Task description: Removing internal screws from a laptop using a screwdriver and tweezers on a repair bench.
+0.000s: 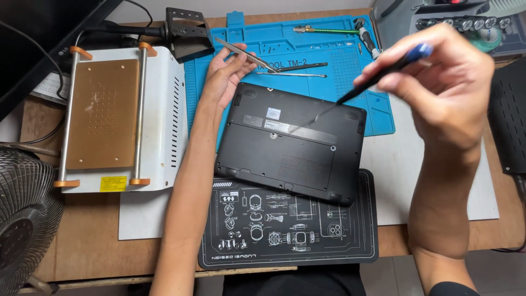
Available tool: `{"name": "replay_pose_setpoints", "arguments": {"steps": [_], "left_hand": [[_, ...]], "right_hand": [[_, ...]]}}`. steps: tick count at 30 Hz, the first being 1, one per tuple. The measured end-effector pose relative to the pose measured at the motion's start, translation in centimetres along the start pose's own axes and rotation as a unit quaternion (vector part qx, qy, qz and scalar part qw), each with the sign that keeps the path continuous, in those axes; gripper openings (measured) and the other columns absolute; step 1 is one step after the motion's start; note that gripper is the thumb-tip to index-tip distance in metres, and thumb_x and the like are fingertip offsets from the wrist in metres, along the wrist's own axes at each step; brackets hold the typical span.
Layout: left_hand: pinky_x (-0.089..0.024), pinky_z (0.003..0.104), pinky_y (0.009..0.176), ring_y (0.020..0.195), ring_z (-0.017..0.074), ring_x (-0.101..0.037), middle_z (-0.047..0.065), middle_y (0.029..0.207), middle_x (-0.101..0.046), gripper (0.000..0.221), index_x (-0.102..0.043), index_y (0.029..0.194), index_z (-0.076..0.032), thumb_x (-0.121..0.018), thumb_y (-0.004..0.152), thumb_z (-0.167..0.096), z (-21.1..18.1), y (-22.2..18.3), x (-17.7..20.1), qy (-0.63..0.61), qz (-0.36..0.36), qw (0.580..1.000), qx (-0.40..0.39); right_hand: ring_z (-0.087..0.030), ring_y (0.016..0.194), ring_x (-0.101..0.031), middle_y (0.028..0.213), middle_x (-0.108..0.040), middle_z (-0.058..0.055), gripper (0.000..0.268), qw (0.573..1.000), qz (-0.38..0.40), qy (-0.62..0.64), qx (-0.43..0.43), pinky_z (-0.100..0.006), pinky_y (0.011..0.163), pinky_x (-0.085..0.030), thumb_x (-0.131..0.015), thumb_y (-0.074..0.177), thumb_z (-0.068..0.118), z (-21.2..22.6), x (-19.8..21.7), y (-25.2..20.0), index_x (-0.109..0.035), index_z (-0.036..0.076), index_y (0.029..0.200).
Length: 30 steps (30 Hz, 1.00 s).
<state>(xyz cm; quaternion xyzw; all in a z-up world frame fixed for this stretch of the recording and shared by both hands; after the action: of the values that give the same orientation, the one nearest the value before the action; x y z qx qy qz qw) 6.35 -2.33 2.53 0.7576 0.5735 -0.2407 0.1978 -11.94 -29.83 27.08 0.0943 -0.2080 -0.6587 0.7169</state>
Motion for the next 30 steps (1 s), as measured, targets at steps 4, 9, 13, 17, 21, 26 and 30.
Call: {"name": "replay_pose_setpoints", "arguments": {"steps": [4, 9, 13, 17, 21, 26, 30], "left_hand": [[-0.065, 0.035, 0.093, 0.102, 0.0307, -0.075, 0.026, 0.115, -0.070, 0.033, -0.061, 0.121, -0.001, -0.076, 0.093, -0.009, -0.1, -0.1, -0.3, 0.022, 0.004, 1.000, 0.008], [-0.066, 0.035, 0.088, 0.096, 0.0291, -0.077, 0.023, 0.111, -0.074, 0.028, -0.062, 0.116, -0.004, -0.076, 0.093, -0.014, -0.6, -0.3, -1.2, 0.054, 0.032, 0.998, 0.002], [-0.067, 0.034, 0.088, 0.096, 0.0280, -0.077, 0.022, 0.111, -0.074, 0.029, -0.062, 0.116, -0.004, -0.076, 0.094, -0.015, -0.7, -0.4, -1.3, 0.067, 0.040, 0.997, 0.001], [-0.067, 0.033, 0.087, 0.096, 0.0281, -0.077, 0.022, 0.110, -0.074, 0.027, -0.061, 0.115, -0.003, -0.076, 0.094, -0.013, -0.7, -0.5, -1.6, 0.065, 0.049, 0.997, 0.001], [-0.067, 0.033, 0.087, 0.094, 0.0281, -0.077, 0.022, 0.110, -0.074, 0.028, -0.062, 0.114, -0.003, -0.077, 0.093, -0.014, -1.0, -0.6, -1.8, 0.067, 0.048, 0.997, 0.001], [-0.067, 0.033, 0.087, 0.095, 0.0291, -0.077, 0.022, 0.111, -0.074, 0.027, -0.062, 0.114, -0.003, -0.076, 0.093, -0.013, -1.0, -0.5, -1.7, 0.066, 0.053, 0.996, -0.001], [-0.067, 0.034, 0.088, 0.096, 0.0295, -0.078, 0.021, 0.111, -0.074, 0.025, -0.063, 0.113, -0.004, -0.076, 0.094, -0.015, -0.9, -0.5, -1.7, 0.073, 0.061, 0.995, -0.002]], "right_hand": [[-0.022, 0.115, -0.070, 0.120, -0.061, -0.016, 0.018, 0.995, -0.082, -0.049, 0.040, -0.041, 0.104, -0.074, -0.065, 0.121, 0.006, -2.0, 2.7, 1.5, -0.052, -0.001, 0.131], [-0.024, 0.101, -0.075, 0.121, -0.068, -0.012, 0.017, 0.994, -0.107, -0.017, 0.010, -0.035, 0.091, -0.072, -0.065, 0.118, 0.013, -4.7, 3.2, 2.8, -0.055, 0.005, 0.128], [-0.026, 0.098, -0.074, 0.121, -0.067, -0.015, 0.016, 0.994, -0.101, -0.028, 0.029, -0.036, 0.089, -0.071, -0.064, 0.119, 0.010, -5.2, 2.4, 3.0, -0.053, 0.002, 0.128], [-0.020, 0.107, -0.070, 0.122, -0.064, -0.012, 0.014, 0.994, -0.101, -0.021, 0.037, -0.033, 0.091, -0.068, -0.065, 0.117, 0.010, -5.5, 1.5, 3.1, -0.055, 0.004, 0.125], [-0.022, 0.117, -0.070, 0.122, -0.062, -0.012, 0.014, 0.995, -0.087, -0.023, 0.044, -0.037, 0.096, -0.070, -0.065, 0.116, 0.007, -5.3, 0.4, 3.4, -0.054, 0.003, 0.124], [-0.021, 0.118, -0.069, 0.118, -0.059, -0.011, 0.014, 0.996, -0.077, -0.024, 0.047, -0.037, 0.097, -0.070, -0.065, 0.116, 0.008, -4.9, -0.4, 3.4, -0.053, 0.003, 0.121], [-0.022, 0.118, -0.068, 0.118, -0.060, -0.012, 0.014, 0.996, -0.072, -0.024, 0.047, -0.037, 0.098, -0.070, -0.064, 0.117, 0.008, -5.0, -0.4, 3.4, -0.053, 0.002, 0.122]]}}
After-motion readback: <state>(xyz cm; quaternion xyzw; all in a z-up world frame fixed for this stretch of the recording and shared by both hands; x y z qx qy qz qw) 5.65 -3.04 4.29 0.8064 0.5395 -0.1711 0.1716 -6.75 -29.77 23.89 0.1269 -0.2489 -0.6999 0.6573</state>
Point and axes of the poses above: each hand's wrist, its own y-axis towards the middle knuckle, its own x-axis out of the back of the hand, z = x × y, the point moved 8 cm from there along y, towards the middle knuckle
